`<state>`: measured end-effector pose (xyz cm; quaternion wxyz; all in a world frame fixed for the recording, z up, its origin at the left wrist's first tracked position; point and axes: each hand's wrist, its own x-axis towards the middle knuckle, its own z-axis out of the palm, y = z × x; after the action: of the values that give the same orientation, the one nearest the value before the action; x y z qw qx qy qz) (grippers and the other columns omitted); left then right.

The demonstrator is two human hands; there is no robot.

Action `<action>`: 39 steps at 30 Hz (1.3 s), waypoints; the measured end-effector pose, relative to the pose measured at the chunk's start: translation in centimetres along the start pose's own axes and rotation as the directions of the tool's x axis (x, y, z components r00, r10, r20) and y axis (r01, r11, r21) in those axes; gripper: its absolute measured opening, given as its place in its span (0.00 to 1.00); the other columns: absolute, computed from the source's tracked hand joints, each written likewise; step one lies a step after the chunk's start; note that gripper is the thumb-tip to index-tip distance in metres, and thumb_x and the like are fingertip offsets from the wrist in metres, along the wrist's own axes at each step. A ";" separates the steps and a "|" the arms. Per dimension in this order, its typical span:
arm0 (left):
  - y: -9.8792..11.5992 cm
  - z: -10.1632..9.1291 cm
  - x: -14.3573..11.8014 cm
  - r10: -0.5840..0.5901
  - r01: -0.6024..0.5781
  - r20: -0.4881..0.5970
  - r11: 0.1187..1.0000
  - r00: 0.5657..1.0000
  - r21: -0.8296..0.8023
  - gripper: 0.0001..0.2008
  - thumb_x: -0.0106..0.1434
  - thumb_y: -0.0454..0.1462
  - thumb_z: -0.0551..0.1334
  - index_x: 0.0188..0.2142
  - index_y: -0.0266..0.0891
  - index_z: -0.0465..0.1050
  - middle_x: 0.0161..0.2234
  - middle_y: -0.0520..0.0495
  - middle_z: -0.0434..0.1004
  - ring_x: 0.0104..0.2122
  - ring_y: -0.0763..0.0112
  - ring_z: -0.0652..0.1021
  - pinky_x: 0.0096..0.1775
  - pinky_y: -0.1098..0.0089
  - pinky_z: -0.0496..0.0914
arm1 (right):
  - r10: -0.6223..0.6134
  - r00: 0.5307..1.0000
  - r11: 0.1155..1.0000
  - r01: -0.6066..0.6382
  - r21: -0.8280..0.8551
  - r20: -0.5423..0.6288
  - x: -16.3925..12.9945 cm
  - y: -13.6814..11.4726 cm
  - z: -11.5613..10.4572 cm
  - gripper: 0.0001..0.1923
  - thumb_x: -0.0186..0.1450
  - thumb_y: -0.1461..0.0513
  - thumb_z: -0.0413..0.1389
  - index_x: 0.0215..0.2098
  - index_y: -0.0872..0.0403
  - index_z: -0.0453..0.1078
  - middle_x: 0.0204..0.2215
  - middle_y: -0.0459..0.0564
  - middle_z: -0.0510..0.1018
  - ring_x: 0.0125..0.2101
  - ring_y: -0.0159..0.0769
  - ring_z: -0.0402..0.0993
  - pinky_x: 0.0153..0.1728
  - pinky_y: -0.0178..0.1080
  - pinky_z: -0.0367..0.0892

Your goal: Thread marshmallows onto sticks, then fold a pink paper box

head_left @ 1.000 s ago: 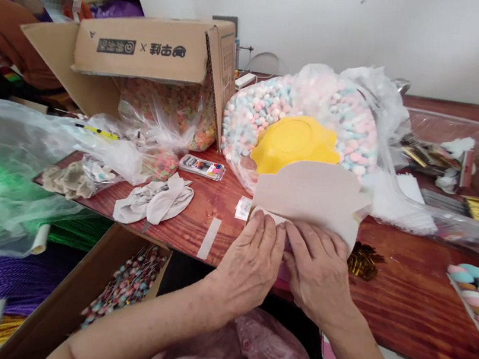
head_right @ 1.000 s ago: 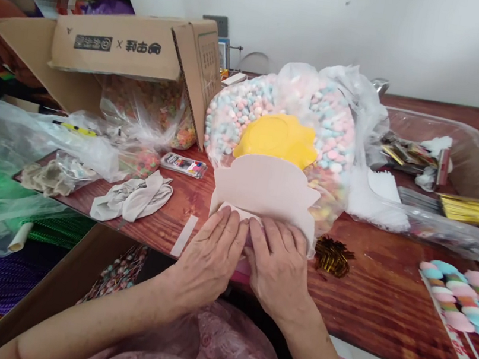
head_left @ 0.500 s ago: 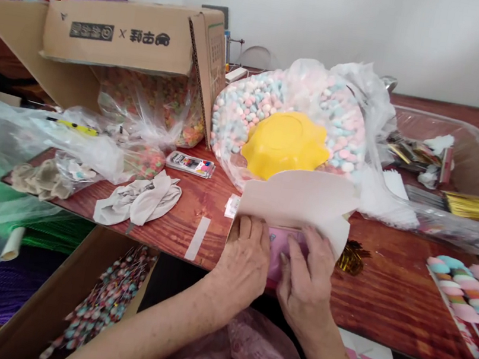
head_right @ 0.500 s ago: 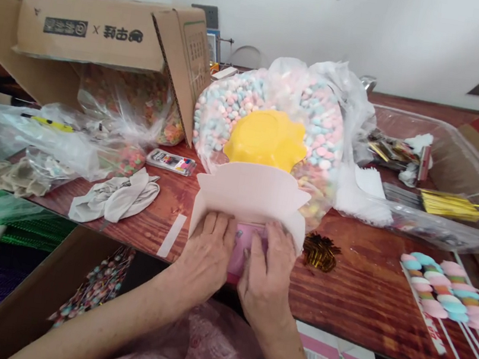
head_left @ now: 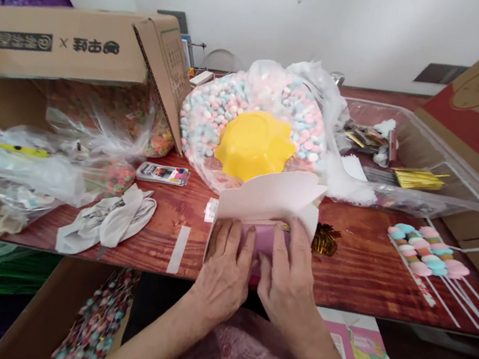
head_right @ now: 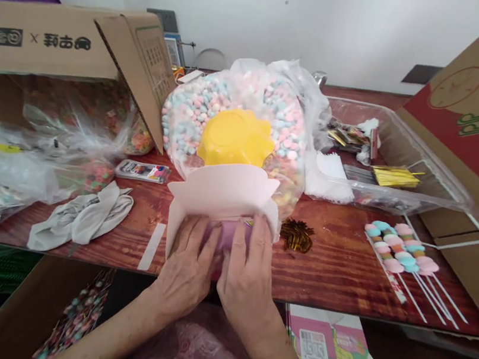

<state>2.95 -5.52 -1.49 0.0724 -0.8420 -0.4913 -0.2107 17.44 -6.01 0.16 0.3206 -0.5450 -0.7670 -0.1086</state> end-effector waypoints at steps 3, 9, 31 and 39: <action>0.1 0.2 -0.1 0.032 -0.032 -0.012 0.999 0.999 0.041 0.28 0.65 0.35 0.56 0.64 0.28 0.56 0.62 0.27 0.58 0.62 0.40 0.60 0.59 0.42 0.60 | -0.040 0.999 0.996 0.043 -0.076 0.031 0.6 0.3 0.4 0.28 0.63 0.71 0.47 0.61 0.72 0.56 0.58 0.75 0.63 0.61 0.58 0.57 0.56 0.59 0.66; 0.3 0.1 0.1 0.080 -0.080 0.001 0.994 0.997 0.075 0.31 0.67 0.46 0.55 0.64 0.29 0.57 0.63 0.28 0.59 0.63 0.40 0.61 0.60 0.44 0.59 | -0.032 0.999 0.999 0.033 -0.021 0.040 1.7 1.0 0.2 0.22 0.64 0.70 0.46 0.55 0.68 0.65 0.52 0.70 0.70 0.55 0.52 0.65 0.54 0.54 0.69; 0.5 -0.1 0.2 0.054 -0.060 0.069 0.995 0.996 0.080 0.35 0.67 0.53 0.52 0.67 0.37 0.55 0.65 0.30 0.57 0.63 0.40 0.61 0.59 0.40 0.58 | 0.168 0.976 0.980 -0.181 0.082 0.141 2.6 0.2 -0.2 0.30 0.64 0.68 0.46 0.65 0.58 0.56 0.53 0.63 0.67 0.56 0.49 0.64 0.55 0.56 0.67; 0.4 -0.3 0.4 0.043 -0.049 0.120 0.997 0.992 0.051 0.32 0.68 0.47 0.54 0.68 0.40 0.53 0.64 0.31 0.58 0.62 0.40 0.63 0.59 0.37 0.57 | 0.218 0.972 0.968 -0.227 0.110 0.084 -0.2 -1.0 0.2 0.28 0.66 0.69 0.44 0.65 0.55 0.55 0.63 0.61 0.59 0.64 0.45 0.57 0.60 0.53 0.62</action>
<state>3.35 -5.50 -1.03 0.0705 -0.8620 -0.4805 -0.1451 16.47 -6.47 0.08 0.3351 -0.6112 -0.7170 -0.0063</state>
